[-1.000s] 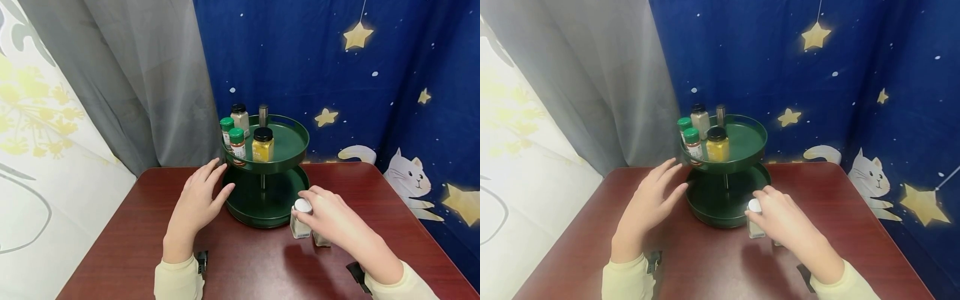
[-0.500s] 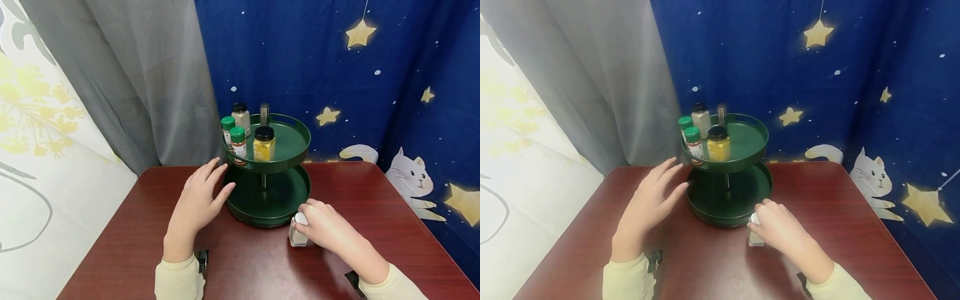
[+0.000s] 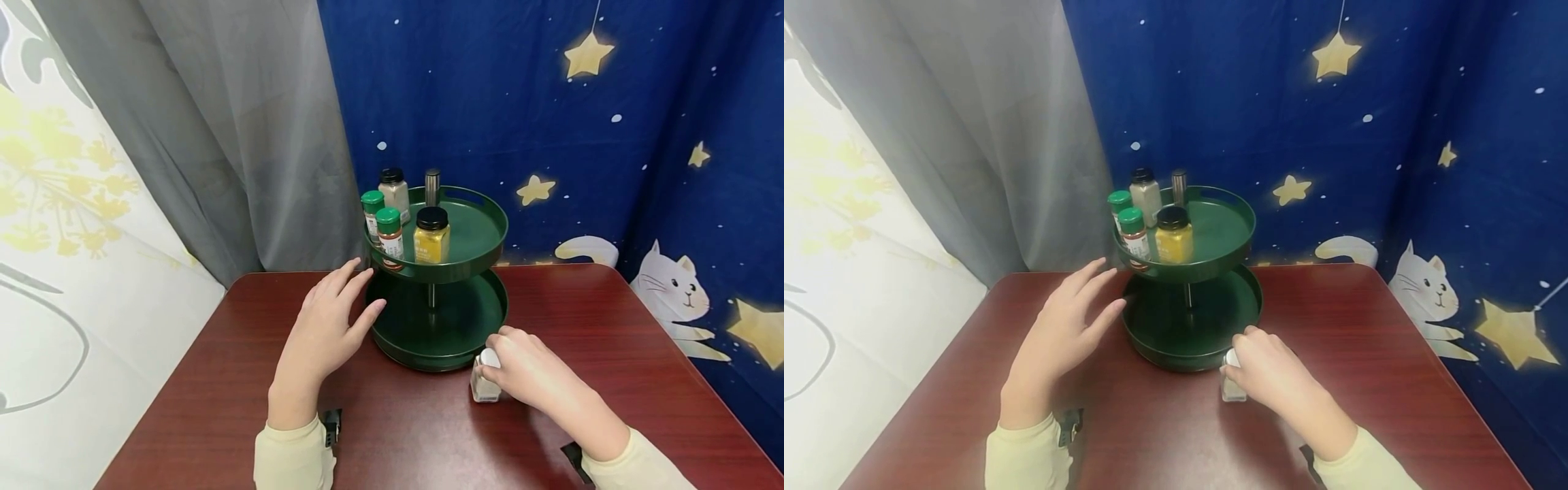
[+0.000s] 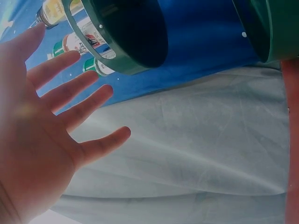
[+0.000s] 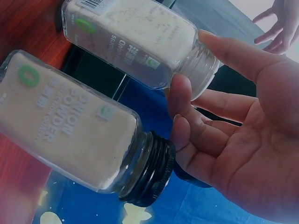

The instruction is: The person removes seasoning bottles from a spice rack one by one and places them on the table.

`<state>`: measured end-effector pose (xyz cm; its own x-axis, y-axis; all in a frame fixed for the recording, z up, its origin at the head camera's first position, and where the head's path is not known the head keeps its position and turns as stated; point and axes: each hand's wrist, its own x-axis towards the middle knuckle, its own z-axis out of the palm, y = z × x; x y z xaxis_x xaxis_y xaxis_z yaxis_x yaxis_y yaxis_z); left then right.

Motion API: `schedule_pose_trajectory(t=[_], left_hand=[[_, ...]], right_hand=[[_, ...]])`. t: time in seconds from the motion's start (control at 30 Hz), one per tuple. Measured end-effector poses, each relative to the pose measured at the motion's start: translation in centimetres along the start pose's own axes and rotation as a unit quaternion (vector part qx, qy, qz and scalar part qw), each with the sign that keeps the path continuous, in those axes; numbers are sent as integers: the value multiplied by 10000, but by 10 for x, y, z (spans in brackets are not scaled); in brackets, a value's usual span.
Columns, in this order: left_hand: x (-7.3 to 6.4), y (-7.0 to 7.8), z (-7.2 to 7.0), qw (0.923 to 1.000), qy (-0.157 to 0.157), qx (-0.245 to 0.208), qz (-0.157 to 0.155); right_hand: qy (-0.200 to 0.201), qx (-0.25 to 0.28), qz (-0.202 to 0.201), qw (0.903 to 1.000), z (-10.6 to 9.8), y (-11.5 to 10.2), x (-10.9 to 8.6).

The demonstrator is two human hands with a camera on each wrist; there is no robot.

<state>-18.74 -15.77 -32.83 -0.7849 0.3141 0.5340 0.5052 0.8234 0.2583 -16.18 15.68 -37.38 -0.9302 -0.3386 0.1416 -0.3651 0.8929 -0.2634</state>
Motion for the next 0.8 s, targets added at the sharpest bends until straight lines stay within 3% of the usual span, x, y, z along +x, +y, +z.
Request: schedule_pose_trajectory(t=[0.8], left_hand=[[0,0,2,10000,-20,7,-5]], right_hand=[[-448,-256,237,9984,1,-2,5]])
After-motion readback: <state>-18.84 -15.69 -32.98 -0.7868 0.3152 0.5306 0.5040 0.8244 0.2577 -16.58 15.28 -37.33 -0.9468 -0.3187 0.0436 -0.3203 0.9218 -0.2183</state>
